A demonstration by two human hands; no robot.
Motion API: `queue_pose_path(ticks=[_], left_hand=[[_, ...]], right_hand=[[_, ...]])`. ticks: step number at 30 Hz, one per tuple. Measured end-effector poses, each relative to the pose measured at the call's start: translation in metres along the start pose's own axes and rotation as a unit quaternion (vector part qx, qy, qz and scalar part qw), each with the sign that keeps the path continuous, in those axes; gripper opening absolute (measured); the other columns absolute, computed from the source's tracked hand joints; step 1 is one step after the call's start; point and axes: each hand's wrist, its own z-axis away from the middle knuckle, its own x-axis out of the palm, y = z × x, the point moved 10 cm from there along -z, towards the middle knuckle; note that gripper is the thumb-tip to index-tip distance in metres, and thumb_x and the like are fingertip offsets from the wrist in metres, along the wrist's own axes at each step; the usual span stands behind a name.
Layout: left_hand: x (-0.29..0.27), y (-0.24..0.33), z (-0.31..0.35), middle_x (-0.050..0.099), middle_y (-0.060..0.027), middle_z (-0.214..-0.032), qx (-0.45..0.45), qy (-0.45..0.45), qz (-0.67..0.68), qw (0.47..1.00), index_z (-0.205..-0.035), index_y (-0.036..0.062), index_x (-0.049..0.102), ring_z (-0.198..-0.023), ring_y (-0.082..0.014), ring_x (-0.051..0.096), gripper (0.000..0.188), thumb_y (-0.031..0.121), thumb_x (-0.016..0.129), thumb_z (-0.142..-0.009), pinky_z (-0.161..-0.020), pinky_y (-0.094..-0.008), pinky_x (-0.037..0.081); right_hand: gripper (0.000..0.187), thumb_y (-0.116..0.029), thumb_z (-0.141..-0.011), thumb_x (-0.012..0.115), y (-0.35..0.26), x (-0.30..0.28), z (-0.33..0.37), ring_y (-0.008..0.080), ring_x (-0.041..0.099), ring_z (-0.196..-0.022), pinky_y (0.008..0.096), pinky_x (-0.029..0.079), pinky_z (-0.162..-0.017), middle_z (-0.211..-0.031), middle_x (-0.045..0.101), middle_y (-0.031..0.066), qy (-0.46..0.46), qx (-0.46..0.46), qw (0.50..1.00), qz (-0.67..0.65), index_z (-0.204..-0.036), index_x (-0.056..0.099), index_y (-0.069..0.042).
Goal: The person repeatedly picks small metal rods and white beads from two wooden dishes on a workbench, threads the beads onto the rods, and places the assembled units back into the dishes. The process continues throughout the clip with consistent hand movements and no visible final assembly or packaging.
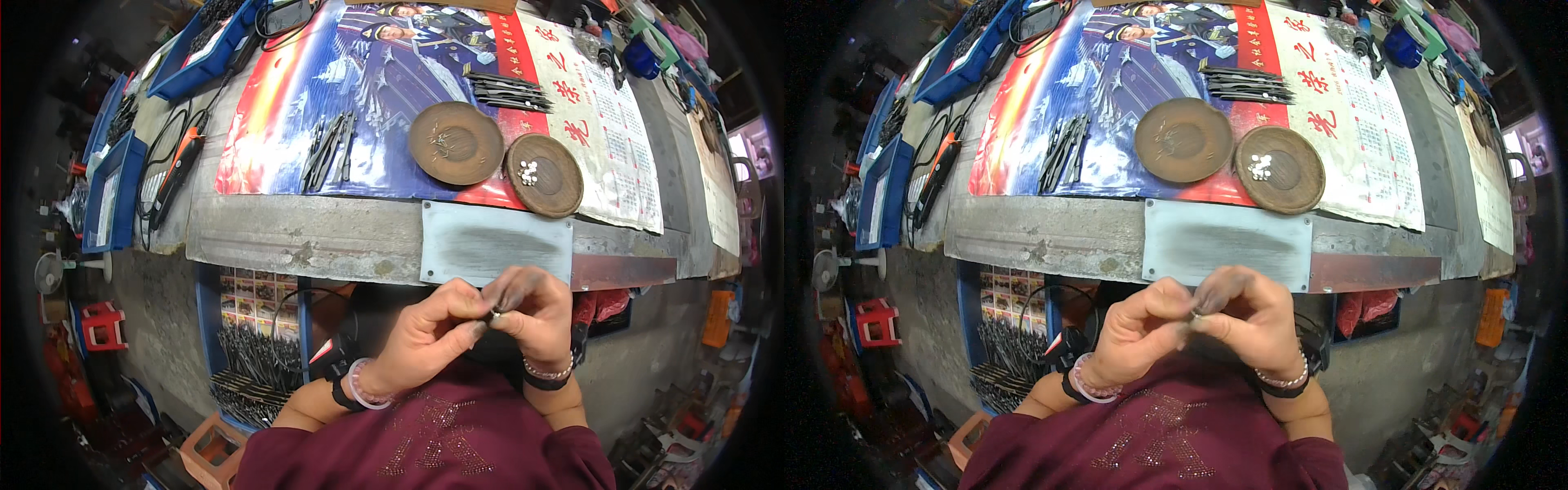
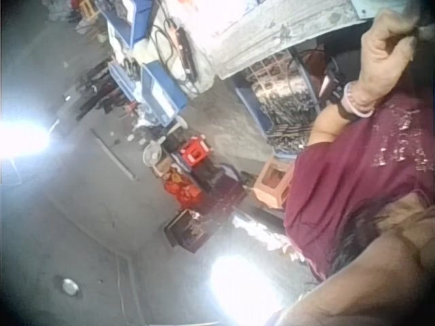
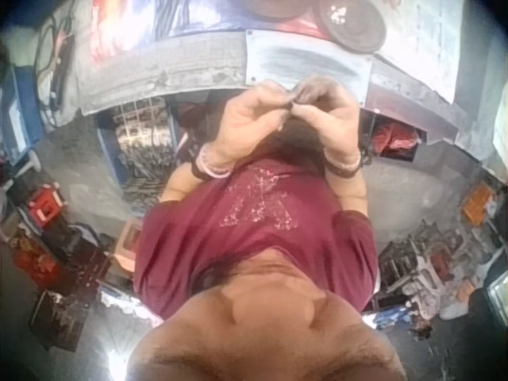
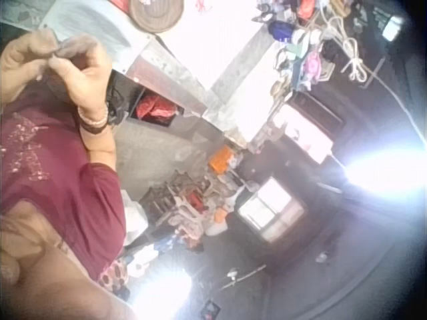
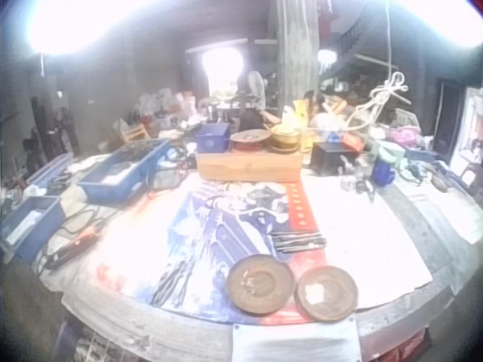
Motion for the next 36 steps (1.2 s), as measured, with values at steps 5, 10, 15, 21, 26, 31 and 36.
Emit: queue_pose_path(ticks=[5,10,15,21,26,31,36], left_hand=[[0.002,0.01,0.003,0.052,-0.0057,-0.104,0.056,-0.008,-0.059,0.997,-0.116,0.0023,0.06,-0.089,-0.0109,0.051,0.029,-0.008,0.058,-0.089,-0.074,-0.0231,0.044],[-0.002,0.028,0.01,0.053,-0.0086,-0.101,0.14,0.091,-0.169,0.971,-0.117,0.0037,0.061,-0.088,-0.0143,0.052,0.032,-0.009,0.059,-0.087,-0.073,-0.0238,0.044],[0.001,0.041,0.013,0.053,-0.0098,-0.102,0.179,0.096,-0.208,0.957,-0.116,0.0039,0.061,-0.087,-0.0163,0.052,0.032,-0.008,0.06,-0.086,-0.074,-0.0245,0.044],[0.008,0.036,0.01,0.053,-0.0103,-0.103,0.162,0.066,-0.203,0.964,-0.113,0.0021,0.062,-0.09,-0.0177,0.052,0.03,-0.009,0.061,-0.085,-0.078,-0.0256,0.044],[0.005,0.035,0.013,0.051,-0.0083,-0.102,0.153,0.066,-0.217,0.962,-0.113,0.0016,0.063,-0.088,-0.0136,0.05,0.032,-0.012,0.06,-0.083,-0.079,-0.0219,0.04],[-0.004,0.007,0.016,0.049,-0.0066,-0.107,0.02,0.059,-0.058,0.996,-0.115,-0.0013,0.061,-0.079,-0.0091,0.052,0.032,-0.013,0.057,-0.086,-0.063,-0.0187,0.041],[0.002,-0.014,0.018,0.048,-0.0059,-0.109,-0.066,0.054,0.148,0.985,-0.119,-0.0033,0.055,-0.071,-0.0049,0.048,0.028,-0.008,0.055,-0.091,-0.054,-0.0177,0.038]], right_hand=[[0.021,-0.002,-0.077,0.077,0.023,0.007,0.0,0.0164,0.059,-0.083,0.0267,0.049,-0.075,-0.09,0.061,0.0106,-0.006,0.08,0.982,-0.172,-0.084,0.058,-0.001],[0.017,-0.003,-0.081,0.075,-0.006,0.006,0.008,0.0188,0.063,-0.081,0.0275,0.051,-0.071,-0.091,0.064,0.0144,0.108,-0.065,0.991,0.05,-0.088,0.061,0.003],[0.017,-0.007,-0.083,0.073,-0.032,0.019,0.011,0.0194,0.063,-0.076,0.0284,0.051,-0.064,-0.088,0.065,0.0163,0.122,-0.176,0.957,0.195,-0.089,0.061,0.004],[0.018,-0.008,-0.087,0.062,-0.033,0.027,0.009,0.0253,0.054,-0.058,0.0308,0.044,-0.052,-0.072,0.056,0.0141,0.083,-0.224,0.919,0.313,-0.075,0.053,0.002],[0.023,-0.014,-0.085,0.06,-0.021,0.044,0.008,0.0286,0.045,-0.05,0.0356,0.037,-0.047,-0.063,0.048,0.0126,0.007,-0.197,0.912,0.36,-0.069,0.051,0.0],[0.013,-0.011,-0.082,0.065,-0.029,0.03,-0.005,0.022,0.049,-0.052,0.0315,0.041,-0.049,-0.066,0.051,0.0099,0.009,-0.174,0.915,0.365,-0.084,0.056,-0.001],[0.063,-0.012,-0.071,0.079,-0.051,-0.009,0.004,0.0081,0.048,-0.065,0.0243,0.042,-0.053,-0.089,0.052,0.0031,0.15,-0.209,0.944,0.209,-0.122,0.042,-0.004]])
